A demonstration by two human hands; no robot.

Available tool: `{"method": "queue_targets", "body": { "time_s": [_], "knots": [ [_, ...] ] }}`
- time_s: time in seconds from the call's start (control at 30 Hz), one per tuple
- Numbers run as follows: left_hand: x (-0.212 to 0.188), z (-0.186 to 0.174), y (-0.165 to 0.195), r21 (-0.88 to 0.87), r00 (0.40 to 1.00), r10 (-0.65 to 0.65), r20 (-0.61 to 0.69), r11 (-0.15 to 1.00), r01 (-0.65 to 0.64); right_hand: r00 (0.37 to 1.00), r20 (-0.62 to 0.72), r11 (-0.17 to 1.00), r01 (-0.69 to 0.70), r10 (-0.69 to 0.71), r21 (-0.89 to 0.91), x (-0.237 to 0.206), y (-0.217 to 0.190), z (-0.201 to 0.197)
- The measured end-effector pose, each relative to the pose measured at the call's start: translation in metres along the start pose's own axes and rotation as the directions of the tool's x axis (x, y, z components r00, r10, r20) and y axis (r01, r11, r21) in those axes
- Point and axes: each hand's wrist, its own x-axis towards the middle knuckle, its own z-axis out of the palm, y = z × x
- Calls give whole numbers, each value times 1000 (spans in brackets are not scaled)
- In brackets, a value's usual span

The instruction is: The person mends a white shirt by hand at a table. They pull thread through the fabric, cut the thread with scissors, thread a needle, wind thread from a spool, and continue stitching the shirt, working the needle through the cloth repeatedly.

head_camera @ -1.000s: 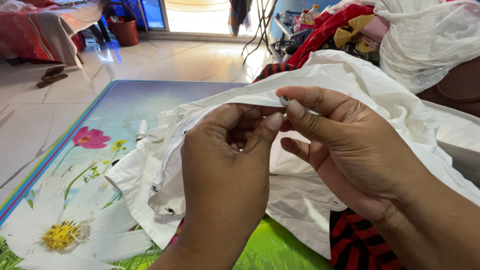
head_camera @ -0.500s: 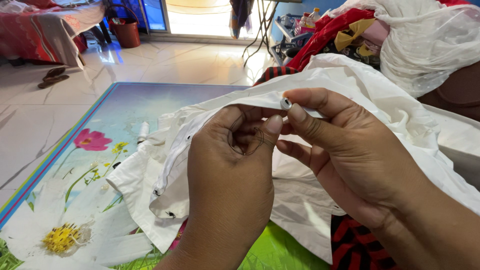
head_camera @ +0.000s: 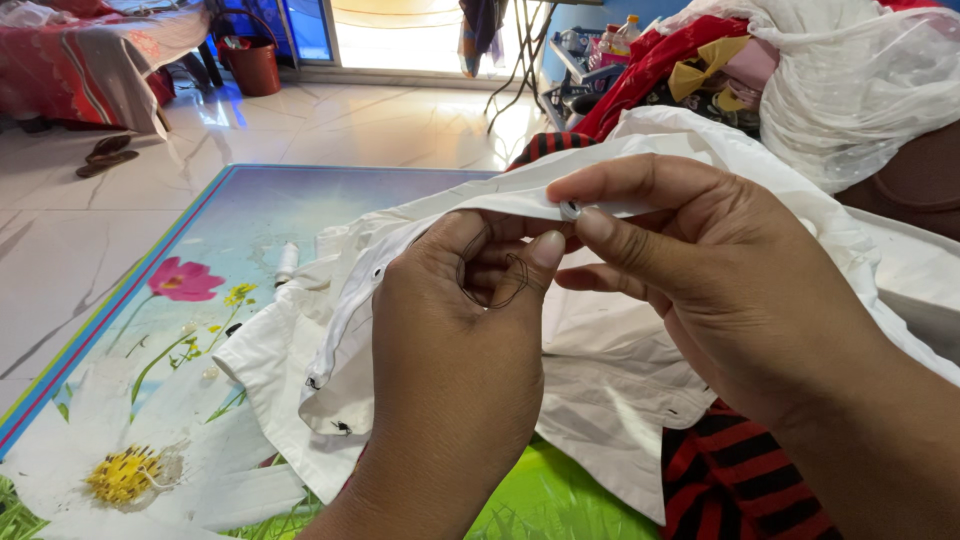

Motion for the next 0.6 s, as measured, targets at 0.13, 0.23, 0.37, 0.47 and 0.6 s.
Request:
{"method": "queue_targets", "body": {
  "time_s": [0.13,0.23,0.37,0.47,0.6],
  "knots": [
    [0,-1,-1,-24,997,76,17,997,-76,994,83,994,64,-72,91,-1,1,0],
    [0,-1,-1,-53,997,71,22,996,-70,994,74,994,69,-76,84,-1,1,-1],
    [1,-2,0,-32,996,83,19,996,-83,996,59,995,60,-65,75,-2,1,-2],
    [1,-2,0,-1,996,86,6,996,-86,997,50,996,55,-58,74,-2,1,-1],
    [-1,-1,0,29,995,99,-10,995,-98,997,55,996,55,-59,71,-2,2,0]
  ]
}}
